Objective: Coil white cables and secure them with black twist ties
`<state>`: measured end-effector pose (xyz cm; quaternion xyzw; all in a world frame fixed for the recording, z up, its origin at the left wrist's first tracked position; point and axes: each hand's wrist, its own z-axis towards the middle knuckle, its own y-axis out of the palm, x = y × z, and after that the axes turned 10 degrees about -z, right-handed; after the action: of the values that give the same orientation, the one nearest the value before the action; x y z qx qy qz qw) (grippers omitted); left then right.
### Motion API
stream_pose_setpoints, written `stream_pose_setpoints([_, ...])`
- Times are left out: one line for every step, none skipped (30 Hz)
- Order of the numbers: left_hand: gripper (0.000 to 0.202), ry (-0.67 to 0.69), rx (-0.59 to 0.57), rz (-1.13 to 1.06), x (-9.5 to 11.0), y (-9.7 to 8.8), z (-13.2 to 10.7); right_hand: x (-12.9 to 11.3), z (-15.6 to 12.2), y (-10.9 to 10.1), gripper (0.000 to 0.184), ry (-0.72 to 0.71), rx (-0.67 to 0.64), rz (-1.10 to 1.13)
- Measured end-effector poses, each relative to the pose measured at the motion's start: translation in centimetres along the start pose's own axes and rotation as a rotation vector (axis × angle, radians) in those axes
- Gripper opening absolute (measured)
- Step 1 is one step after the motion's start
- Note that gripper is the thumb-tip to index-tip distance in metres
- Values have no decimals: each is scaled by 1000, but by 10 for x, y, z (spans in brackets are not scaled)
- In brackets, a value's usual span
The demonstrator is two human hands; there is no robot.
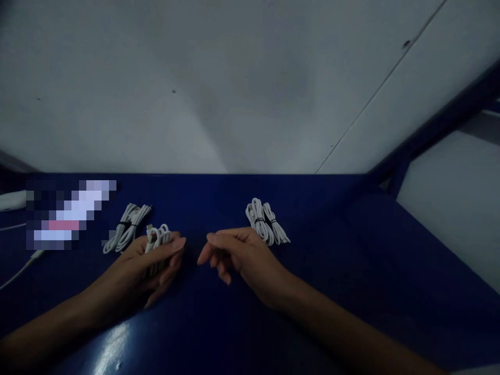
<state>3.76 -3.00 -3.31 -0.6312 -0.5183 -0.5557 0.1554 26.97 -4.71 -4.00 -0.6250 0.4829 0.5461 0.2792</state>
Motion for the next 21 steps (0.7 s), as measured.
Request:
stream_pose_setpoints([48, 1, -4, -10, 1, 0, -1, 0, 0, -1, 40, -2, 20, 4])
stream_pose_setpoints([45, 5, -5, -18, 1, 1, -1, 0, 1, -2, 39, -13, 39, 12])
stream_pose_setpoints([41, 11, -1, -26, 1, 1, -1, -1, 1, -3, 37, -30, 57, 17])
stream_pose_setpoints([38, 19, 4, -32, 2, 1, -1, -1, 1, -4, 34, -51, 74, 18])
stream_pose_setpoints([37, 28, 7, -32, 2, 1, -1, -1, 1, -4, 29, -74, 92, 11])
stream_pose_setpoints([36, 37, 8, -33, 1, 1, -1, -2, 1, -4, 24, -96, 115, -6])
stream_pose_setpoints([37, 46, 7, -37, 1, 1, -1, -2, 1, -3, 23, -110, 139, -38])
stream_pose_setpoints([37, 53, 3, -41, 1, 1, 0, -3, 0, -2, 26, -119, 162, -78])
stream_pose_setpoints([37, 59, -2, -47, 1, 0, 0, -3, 0, -1, 32, -127, 179, -118])
stream_pose_setpoints([36, 61, -9, -50, 0, 0, 1, -3, -1, 0, 37, -137, 183, -156])
stream_pose_setpoints([36, 58, -18, -46, 0, 0, 1, -3, -2, 2, 38, -151, 178, -187])
stream_pose_setpoints([36, 54, -29, -37, 1, 0, 1, -3, -2, 3, 34, -166, 168, -209])
stream_pose_setpoints([36, 48, -40, -23, 1, 0, 0, -4, -3, 4, 29, -182, 158, -224])
stream_pose_setpoints([36, 44, -51, -9, 1, 0, 0, -4, -3, 5, 25, -198, 159, -236])
stream_pose_setpoints([35, 42, -59, 2, 1, 0, 0, -5, -3, 5, 23, -209, 170, -250])
stream_pose_setpoints([34, 46, -59, 5, 0, 0, 0, -6, -4, 5, 23, -219, 192, -265])
stream_pose_setpoints([34, 52, -45, 0, 0, 0, -1, -8, -4, 4, 23, -226, 217, -277])
stream_pose_setpoints([34, 62, -21, -14, -1, 1, 0, -9, -4, 4, 22, -228, 239, -287])
stream_pose_setpoints([36, 67, 12, -32, -1, 1, 0, -9, -3, 3, 22, -225, 260, -294])
stream_pose_setpoints([40, 74, 49, -56, -2, 1, 0, -10, -3, 2, 22, -214, 282, -303])
stream_pose_setpoints([44, 78, 85, -81, -3, 1, 1, -9, -3, 2, 21, -194, 306, -316])
